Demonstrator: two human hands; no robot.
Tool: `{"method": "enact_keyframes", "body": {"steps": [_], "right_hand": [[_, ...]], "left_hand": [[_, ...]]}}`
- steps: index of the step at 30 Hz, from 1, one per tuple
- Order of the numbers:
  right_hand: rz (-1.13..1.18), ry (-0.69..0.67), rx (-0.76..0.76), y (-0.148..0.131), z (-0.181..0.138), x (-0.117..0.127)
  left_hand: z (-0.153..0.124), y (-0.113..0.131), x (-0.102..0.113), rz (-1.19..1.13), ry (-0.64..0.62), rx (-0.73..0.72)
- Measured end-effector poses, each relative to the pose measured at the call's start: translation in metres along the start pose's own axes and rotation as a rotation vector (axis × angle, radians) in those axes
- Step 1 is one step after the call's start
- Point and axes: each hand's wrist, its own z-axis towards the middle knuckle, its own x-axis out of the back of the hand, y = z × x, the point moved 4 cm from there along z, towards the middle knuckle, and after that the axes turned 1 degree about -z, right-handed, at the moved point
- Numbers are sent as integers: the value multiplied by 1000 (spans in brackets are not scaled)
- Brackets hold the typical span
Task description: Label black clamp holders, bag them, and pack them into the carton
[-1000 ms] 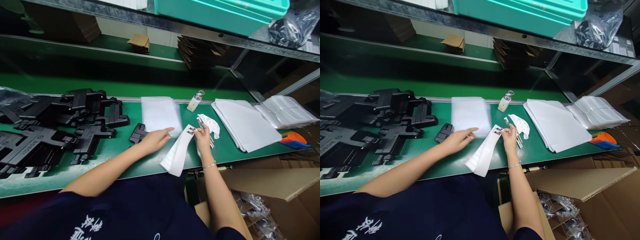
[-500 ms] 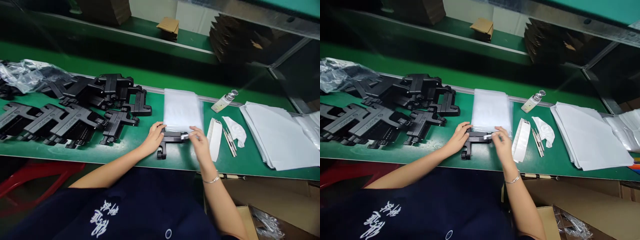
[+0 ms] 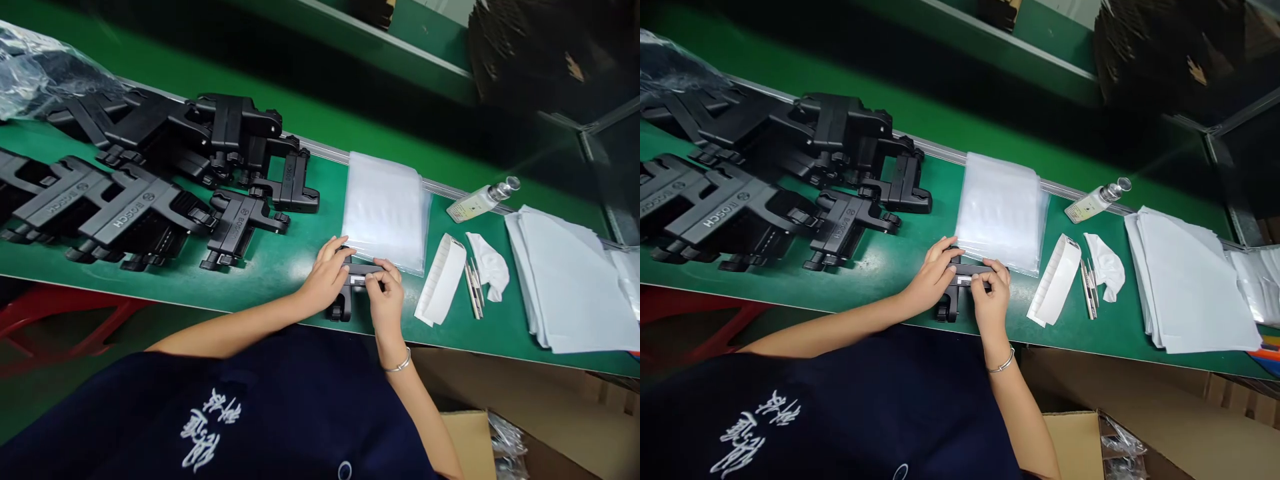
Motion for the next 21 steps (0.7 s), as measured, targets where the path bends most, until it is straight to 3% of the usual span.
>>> {"method": "enact_keyframes", "body": {"steps": [21], "right_hand": [[-3,-2,-33,-1,-1,-1]], "left_hand": [[0,1,1,-11,-14,4]]}}
